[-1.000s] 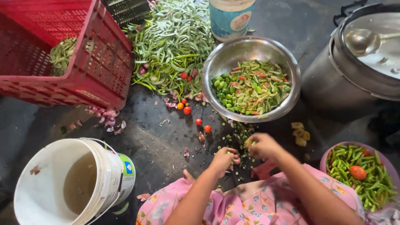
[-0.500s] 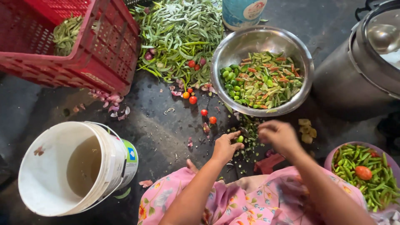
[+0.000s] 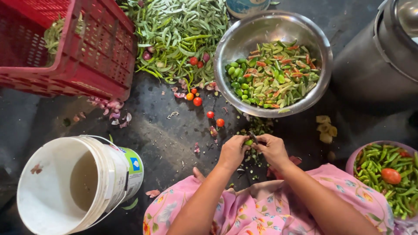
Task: The person sits on the floor and peels small green vegetables using a knife, placing the peeled pieces into a metal bowl. The person handles the vegetables one at a time and discards the peels onto the floor.
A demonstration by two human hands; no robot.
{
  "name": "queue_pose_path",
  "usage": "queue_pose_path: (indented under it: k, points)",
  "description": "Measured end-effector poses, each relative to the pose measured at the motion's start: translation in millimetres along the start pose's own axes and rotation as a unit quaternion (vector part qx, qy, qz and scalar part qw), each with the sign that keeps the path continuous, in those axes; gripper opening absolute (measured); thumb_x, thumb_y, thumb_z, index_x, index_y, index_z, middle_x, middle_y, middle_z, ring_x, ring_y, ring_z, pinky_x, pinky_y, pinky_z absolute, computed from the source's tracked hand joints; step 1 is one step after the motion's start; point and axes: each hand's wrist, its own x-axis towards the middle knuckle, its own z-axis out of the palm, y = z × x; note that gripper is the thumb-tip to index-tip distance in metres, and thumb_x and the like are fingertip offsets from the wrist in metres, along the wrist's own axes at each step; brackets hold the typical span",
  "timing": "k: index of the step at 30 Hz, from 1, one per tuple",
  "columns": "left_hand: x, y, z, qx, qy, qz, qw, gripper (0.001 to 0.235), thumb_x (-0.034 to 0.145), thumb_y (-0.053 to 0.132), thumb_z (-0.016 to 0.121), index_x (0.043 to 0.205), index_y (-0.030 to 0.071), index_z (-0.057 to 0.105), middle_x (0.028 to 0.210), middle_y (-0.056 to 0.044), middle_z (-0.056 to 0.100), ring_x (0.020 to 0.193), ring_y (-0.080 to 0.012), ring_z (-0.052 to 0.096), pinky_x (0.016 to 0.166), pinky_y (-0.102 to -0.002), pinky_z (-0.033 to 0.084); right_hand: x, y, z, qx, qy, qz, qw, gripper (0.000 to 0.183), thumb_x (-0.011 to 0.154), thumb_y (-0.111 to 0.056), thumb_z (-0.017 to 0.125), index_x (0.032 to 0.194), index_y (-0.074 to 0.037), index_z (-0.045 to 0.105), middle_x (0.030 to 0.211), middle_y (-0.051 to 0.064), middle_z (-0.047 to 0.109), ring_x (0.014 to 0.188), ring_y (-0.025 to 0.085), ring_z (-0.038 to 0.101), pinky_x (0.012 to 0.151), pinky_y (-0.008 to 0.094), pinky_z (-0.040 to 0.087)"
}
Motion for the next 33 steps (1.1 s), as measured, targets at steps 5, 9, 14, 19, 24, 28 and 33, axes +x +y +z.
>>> queue_pose_path:
  k: [5, 9, 14, 19, 24, 28, 33]
  points:
    - [4.4, -10.5, 0.2, 0.020, -0.014, 0.038, 0.999, 0.031, 0.083, 0.005, 0.073, 0.114, 0.007, 0.069, 0.109, -0.012, 0.070, 0.099, -0.0354, 0.068, 0.084, -0.042, 0.056, 0.8, -0.1, 4.0, -0.085, 0.022, -0.135, 0.987, 0.014, 0.081, -0.002, 0.077, 0.095, -0.002, 0.075, 0.083, 0.006, 0.072, 0.074, 0.015, 0.067, 0.068, 0.029, 0.054]
    - [4.3, -31.3, 14.8, 0.031, -0.006, 0.019, 0.999, 0.027, 0.088, 0.005, 0.070, 0.115, 0.009, 0.070, 0.108, -0.013, 0.070, 0.099, -0.0358, 0.068, 0.084, -0.042, 0.056, 5.6, -1.6, 7.7, -0.184, 0.048, -0.186, 0.964, 0.009, 0.084, -0.005, 0.076, 0.092, -0.006, 0.073, 0.083, 0.010, 0.068, 0.073, 0.025, 0.068, 0.066, 0.035, 0.053]
    - [6.6, -59.6, 35.9, -0.024, -0.046, -0.212, 0.976, 0.032, 0.089, 0.013, 0.075, 0.120, 0.011, 0.068, 0.106, -0.013, 0.067, 0.084, -0.0308, 0.071, 0.072, -0.038, 0.057, 2.6, -6.0, 7.4, -0.314, 0.022, -0.208, 0.926, 0.011, 0.090, -0.017, 0.075, 0.094, -0.007, 0.071, 0.089, 0.011, 0.067, 0.084, 0.033, 0.067, 0.073, 0.042, 0.054]
    - [0.4, -70.8, 41.3, -0.436, -0.061, -0.378, 0.815, 0.030, 0.093, 0.011, 0.070, 0.122, 0.013, 0.067, 0.100, 0.004, 0.068, 0.075, -0.0060, 0.062, 0.056, -0.022, 0.047, -11.4, -20.4, -0.7, -0.397, 0.018, -0.107, 0.911, 0.041, 0.075, -0.023, 0.080, 0.110, -0.004, 0.072, 0.104, 0.019, 0.064, 0.088, 0.040, 0.065, 0.074, 0.048, 0.053]
    - [-6.5, -59.3, 37.2, -0.489, -0.031, -0.314, 0.813, 0.032, 0.092, 0.005, 0.074, 0.123, 0.006, 0.066, 0.094, -0.002, 0.066, 0.068, -0.0062, 0.055, 0.052, -0.021, 0.040, -22.7, -36.2, 1.5, -0.151, 0.033, -0.029, 0.988, 0.031, 0.083, -0.016, 0.077, 0.112, -0.007, 0.075, 0.097, 0.010, 0.078, 0.086, 0.025, 0.074, 0.078, 0.035, 0.058]
    - [-2.6, -47.2, 29.6, -0.477, -0.056, -0.314, 0.819, 0.033, 0.092, 0.004, 0.070, 0.124, 0.011, 0.064, 0.092, 0.001, 0.065, 0.071, -0.0048, 0.057, 0.052, -0.020, 0.041, -19.6, -38.0, 7.4, -0.041, 0.036, 0.029, 0.998, 0.027, 0.085, -0.010, 0.075, 0.112, -0.004, 0.076, 0.093, 0.010, 0.081, 0.080, 0.015, 0.073, 0.074, 0.029, 0.059]
    - [-3.2, -44.9, 29.1, -0.475, -0.074, -0.294, 0.826, 0.030, 0.095, 0.005, 0.065, 0.125, 0.009, 0.064, 0.090, 0.002, 0.062, 0.070, -0.0059, 0.056, 0.052, -0.020, 0.040, -12.6, -26.7, 7.1, -0.131, 0.052, -0.092, 0.986, 0.026, 0.079, -0.008, 0.080, 0.105, -0.003, 0.075, 0.094, 0.010, 0.077, 0.083, 0.018, 0.075, 0.076, 0.030, 0.057]
